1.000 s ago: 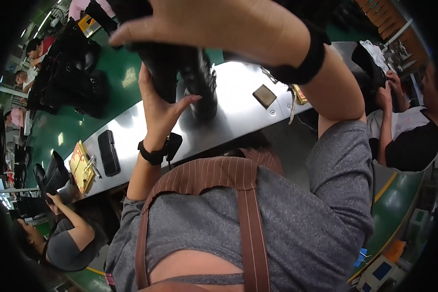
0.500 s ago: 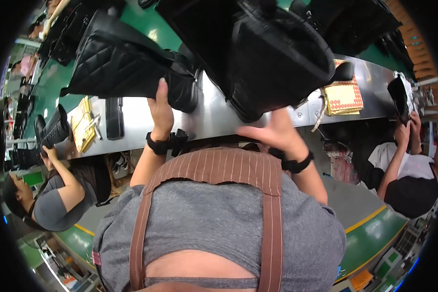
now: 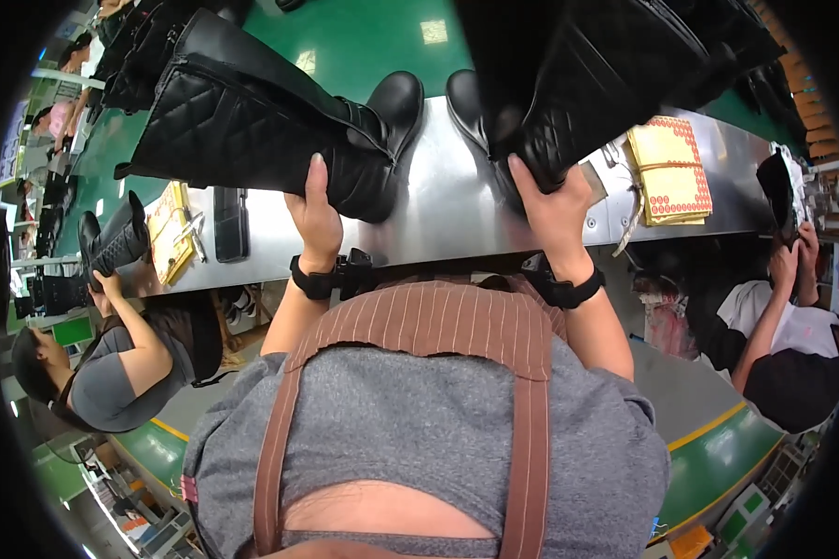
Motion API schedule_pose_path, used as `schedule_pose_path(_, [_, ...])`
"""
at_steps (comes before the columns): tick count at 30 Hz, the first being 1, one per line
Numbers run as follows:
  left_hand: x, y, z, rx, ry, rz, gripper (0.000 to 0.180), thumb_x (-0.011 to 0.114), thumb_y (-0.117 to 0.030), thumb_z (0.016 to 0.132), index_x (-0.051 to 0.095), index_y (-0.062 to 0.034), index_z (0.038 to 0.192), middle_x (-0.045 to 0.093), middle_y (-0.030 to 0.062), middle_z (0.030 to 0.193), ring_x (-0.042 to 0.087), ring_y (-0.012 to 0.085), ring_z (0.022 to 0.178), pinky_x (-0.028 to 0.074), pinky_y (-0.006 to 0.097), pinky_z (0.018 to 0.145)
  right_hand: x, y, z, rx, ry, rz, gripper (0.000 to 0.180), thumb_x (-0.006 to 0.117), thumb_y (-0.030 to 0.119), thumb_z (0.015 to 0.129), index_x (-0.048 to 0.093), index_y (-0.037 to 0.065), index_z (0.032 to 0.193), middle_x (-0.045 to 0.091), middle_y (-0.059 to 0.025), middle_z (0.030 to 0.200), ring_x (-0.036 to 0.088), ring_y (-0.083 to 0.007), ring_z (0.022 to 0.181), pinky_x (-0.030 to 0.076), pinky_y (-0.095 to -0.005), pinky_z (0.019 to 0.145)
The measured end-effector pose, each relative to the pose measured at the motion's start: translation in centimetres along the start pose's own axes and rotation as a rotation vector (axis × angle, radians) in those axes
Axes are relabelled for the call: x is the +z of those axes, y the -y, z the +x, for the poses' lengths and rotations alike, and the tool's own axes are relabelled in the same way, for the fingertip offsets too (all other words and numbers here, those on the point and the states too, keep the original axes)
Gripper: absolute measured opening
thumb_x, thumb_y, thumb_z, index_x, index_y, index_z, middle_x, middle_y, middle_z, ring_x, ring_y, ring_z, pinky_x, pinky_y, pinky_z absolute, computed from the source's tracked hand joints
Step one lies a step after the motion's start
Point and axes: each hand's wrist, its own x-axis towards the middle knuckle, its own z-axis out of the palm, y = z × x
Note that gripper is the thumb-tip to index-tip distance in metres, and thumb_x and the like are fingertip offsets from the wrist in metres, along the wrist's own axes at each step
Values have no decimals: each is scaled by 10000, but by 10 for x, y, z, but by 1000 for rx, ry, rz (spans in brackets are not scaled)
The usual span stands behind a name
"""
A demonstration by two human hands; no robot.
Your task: Inspecting and cleaning black leather boots on a shoe factory assembly line.
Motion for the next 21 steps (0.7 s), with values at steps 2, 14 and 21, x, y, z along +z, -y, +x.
schedule_pose_path(2, [-2,2,2,42,148,88,222,605,-71,939,601,45,1129,610,59,1123,550,151,999,407,276,931,2,10,-1,-67,9,-42,267,795,102,782,687,-46,976,726,-114,868,690,-205,777,525,-304,736])
schedule_pose_path(14, [-21,9,-11,-443,404,291,471,804,16,731,600,26,1156,654,80,1108,623,152,965,491,287,882,-86,-27,9,86,139,-746,441,753,247,806,634,53,1184,668,-125,1016,644,-279,874,513,-366,783])
schedule_pose_path(21, [-26,5,-11,-447,317,191,438,779,-28,779,597,15,1175,655,64,1115,615,145,973,477,279,880,-93,-44,8,190,268,-729,396,766,279,796,637,-11,1034,668,-234,849,657,-369,770,503,-417,676])
